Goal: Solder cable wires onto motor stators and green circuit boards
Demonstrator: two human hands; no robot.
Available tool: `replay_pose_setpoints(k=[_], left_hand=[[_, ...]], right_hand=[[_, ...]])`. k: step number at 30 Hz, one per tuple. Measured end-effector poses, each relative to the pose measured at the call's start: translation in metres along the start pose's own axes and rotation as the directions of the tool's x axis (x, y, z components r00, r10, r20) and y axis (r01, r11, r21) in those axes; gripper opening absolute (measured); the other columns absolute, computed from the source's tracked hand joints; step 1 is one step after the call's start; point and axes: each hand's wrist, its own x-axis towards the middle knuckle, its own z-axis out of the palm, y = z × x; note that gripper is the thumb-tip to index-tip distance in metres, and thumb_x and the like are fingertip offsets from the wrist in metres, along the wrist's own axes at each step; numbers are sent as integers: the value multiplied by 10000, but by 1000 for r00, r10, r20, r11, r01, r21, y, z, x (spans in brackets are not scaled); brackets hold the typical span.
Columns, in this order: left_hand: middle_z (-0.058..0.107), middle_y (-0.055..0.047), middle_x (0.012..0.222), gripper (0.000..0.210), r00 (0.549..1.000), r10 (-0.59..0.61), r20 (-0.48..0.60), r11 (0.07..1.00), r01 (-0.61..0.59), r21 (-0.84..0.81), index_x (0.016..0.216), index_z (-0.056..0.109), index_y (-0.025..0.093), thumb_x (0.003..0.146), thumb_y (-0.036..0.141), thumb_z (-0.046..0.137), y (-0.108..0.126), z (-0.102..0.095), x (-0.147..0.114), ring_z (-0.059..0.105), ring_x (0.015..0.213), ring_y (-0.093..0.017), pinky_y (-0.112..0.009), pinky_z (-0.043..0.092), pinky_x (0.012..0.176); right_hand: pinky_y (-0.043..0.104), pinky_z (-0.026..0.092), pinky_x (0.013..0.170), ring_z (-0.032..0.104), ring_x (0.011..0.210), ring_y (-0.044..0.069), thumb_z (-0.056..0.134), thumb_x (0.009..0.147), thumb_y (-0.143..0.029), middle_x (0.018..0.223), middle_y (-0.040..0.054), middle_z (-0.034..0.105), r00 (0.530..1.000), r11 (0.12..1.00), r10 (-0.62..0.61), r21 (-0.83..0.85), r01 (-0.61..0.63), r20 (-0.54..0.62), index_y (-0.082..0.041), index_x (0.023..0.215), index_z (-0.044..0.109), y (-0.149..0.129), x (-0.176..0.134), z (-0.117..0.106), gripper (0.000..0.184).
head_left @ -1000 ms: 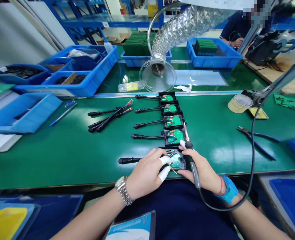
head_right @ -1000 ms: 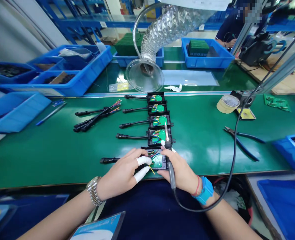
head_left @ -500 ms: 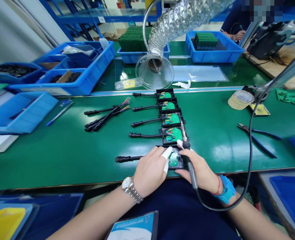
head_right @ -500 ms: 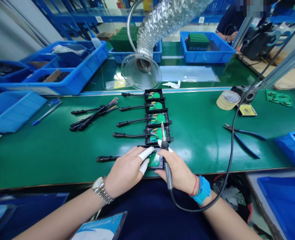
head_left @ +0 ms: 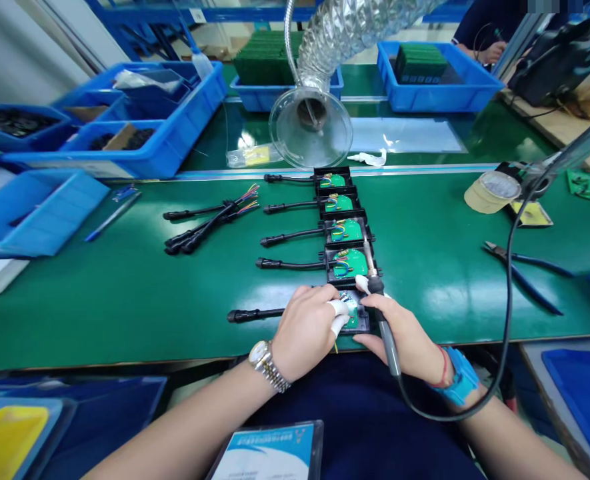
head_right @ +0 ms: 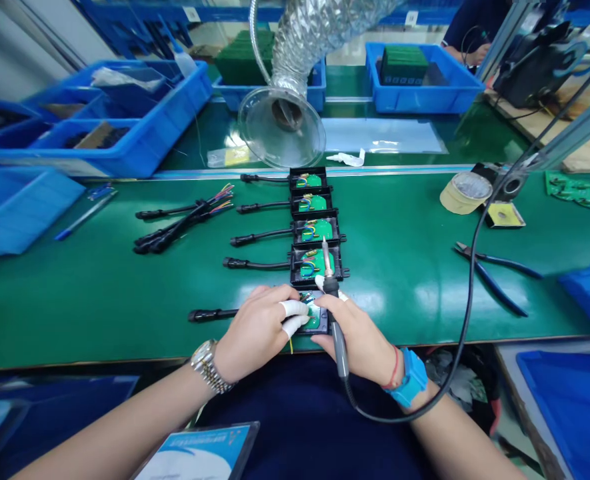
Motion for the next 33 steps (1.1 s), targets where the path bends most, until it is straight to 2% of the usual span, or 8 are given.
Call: replay_pose_setpoints(k=[9, 11, 14, 16, 19, 22, 27, 33], left_hand=[[573, -36, 824, 183, 998, 1, 69, 1000, 0, -10, 731, 638, 161, 815, 159, 476, 1, 0, 5, 500, 737, -168, -330, 333, 680], [565, -33, 821, 187, 997, -5, 76, 999, 7, -31, 698, 627, 160, 806, 153, 474, 1, 0, 6, 495, 730, -164, -327, 332, 678], [556, -34, 814, 201, 996, -10, 92, 998, 16, -64, 642, 603, 157, 791, 142, 470, 0, -2, 9, 492, 730, -160, -324, 332, 677], [554, -37, 806, 200, 994, -15, 104, 997, 23, -77, 622, 596, 157, 779, 135, 473, -1, -2, 10, 493, 732, -162, -322, 330, 671], [558, -37, 808, 180, 994, -17, 107, 994, 28, -103, 639, 609, 161, 763, 126, 482, -2, -3, 11, 497, 744, -165, -321, 332, 679], [563, -37, 812, 184, 994, -19, 110, 992, 32, -119, 632, 609, 157, 762, 128, 482, -2, -3, 11, 498, 743, -166, -323, 339, 691], [568, -43, 815, 180, 992, -29, 122, 991, 44, -123, 632, 619, 149, 756, 133, 489, -3, -5, 10, 502, 746, -170, -327, 348, 702], [565, -46, 801, 169, 993, -28, 118, 991, 42, -123, 629, 617, 143, 741, 119, 494, -3, -5, 10, 502, 746, -169, -330, 349, 702]], right_hand=[[325, 506, 811, 578, 948, 193, 617, 755, -239, 1064, 91, 562, 1000, 1000, 12, -16, -12, 1, -197, 1179, 379, 0, 0, 0, 488], [316, 509, 810, 589, 939, 189, 627, 748, -226, 1037, 79, 585, 998, 1000, 10, -28, -12, -62, -200, 1147, 417, -5, -2, -2, 451], [278, 505, 802, 610, 901, 165, 592, 765, -125, 933, 39, 632, 978, 998, -7, -63, -6, -206, -214, 1034, 510, -18, -8, -13, 295], [253, 508, 745, 623, 825, 151, 566, 771, -83, 839, 27, 645, 968, 992, -31, -124, 0, -249, -209, 1035, 542, -28, -13, -23, 293], [250, 505, 629, 609, 721, 151, 582, 762, -116, 761, 36, 625, 972, 978, -70, -208, 23, -222, -184, 1117, 545, -41, -20, -37, 363], [246, 485, 584, 586, 680, 138, 569, 754, -100, 731, 35, 599, 978, 979, -48, -202, 6, -203, -181, 1061, 582, -49, -23, -42, 318], [256, 470, 613, 566, 655, 121, 544, 759, -78, 695, 24, 576, 988, 986, 37, -155, -60, -148, -165, 992, 605, -50, -22, -37, 256], [261, 461, 615, 558, 660, 121, 546, 759, -72, 697, 30, 577, 991, 990, 46, -128, -62, -127, -157, 991, 610, -47, -21, -33, 256]])
